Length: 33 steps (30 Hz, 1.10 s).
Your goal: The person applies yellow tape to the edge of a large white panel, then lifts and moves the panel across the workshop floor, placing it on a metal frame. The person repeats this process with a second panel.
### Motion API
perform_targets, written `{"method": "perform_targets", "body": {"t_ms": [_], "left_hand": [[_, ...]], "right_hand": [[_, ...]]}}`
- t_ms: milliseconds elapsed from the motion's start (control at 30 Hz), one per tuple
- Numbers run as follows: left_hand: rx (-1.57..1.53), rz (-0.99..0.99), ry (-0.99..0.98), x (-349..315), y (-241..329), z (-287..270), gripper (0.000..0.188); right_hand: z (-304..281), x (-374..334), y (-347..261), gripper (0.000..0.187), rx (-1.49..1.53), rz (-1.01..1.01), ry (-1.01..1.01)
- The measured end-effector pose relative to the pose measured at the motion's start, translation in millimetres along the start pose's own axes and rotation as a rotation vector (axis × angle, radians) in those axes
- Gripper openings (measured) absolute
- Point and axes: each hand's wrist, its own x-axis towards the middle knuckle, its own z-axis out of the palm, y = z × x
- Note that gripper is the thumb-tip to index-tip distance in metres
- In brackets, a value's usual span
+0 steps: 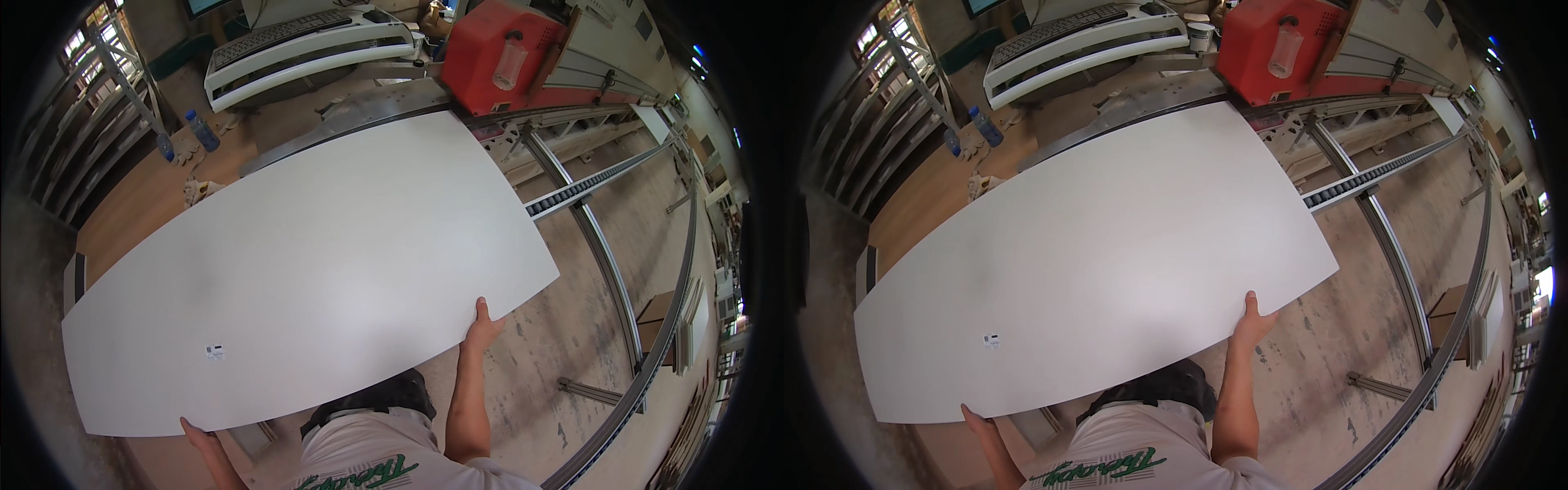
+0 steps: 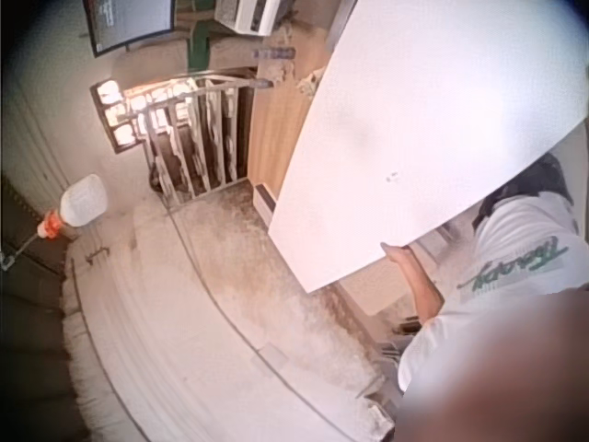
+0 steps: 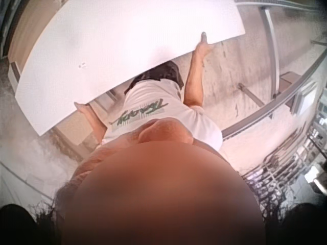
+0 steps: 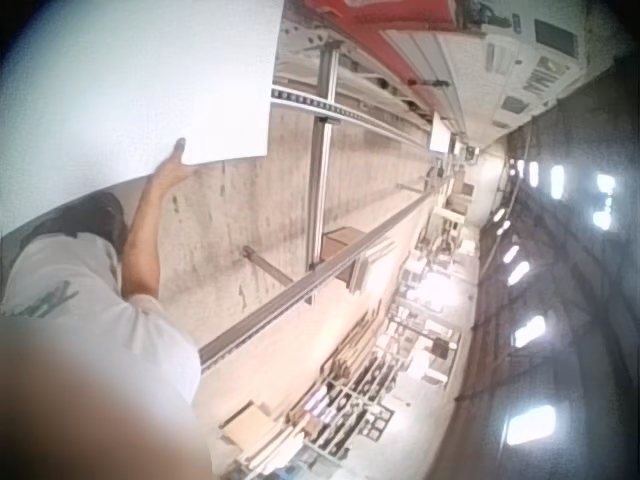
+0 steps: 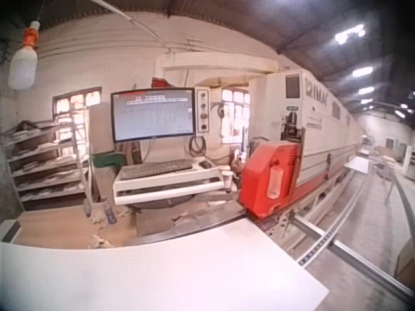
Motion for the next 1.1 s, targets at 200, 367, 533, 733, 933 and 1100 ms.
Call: {"method": "perform_targets", "body": {"t_ms": [200, 367, 533, 733, 933, 1100], "left_hand": [[-0.011, -0.058, 0.012, -40.3, -10.4, 15.4, 0.055], [0.009, -0.079, 0.101, -57.6, -11.2, 15.9, 0.055], [0.069, -0.126, 0.148, -84.8, -20.0, 38.6, 0.056], [0.23, -0.103, 0.354, -146.1, -44.0, 99.9, 0.06], [0.206, -0.129, 0.407, -200.2, -77.2, 151.1, 0.058], [0.055, -0.149, 0.331, -245.9, -105.4, 178.3, 0.056]], "right_hand": [[12.5, 34.1, -10.7, 0.055, -0.021, 0.177, 0.018], [27.1, 50.4, -23.7, 0.055, -0.05, 0.208, 0.009], [37.7, 83.6, -39.8, 0.05, -0.093, 0.241, 0.008], [34.8, 150.7, -55.5, 0.044, -0.142, 0.351, 0.017], [22.2, 226.9, -56.1, 0.043, -0.136, 0.336, 0.013], [14.1, 293.0, -67.7, 0.044, -0.152, 0.32, 0.048]]}}
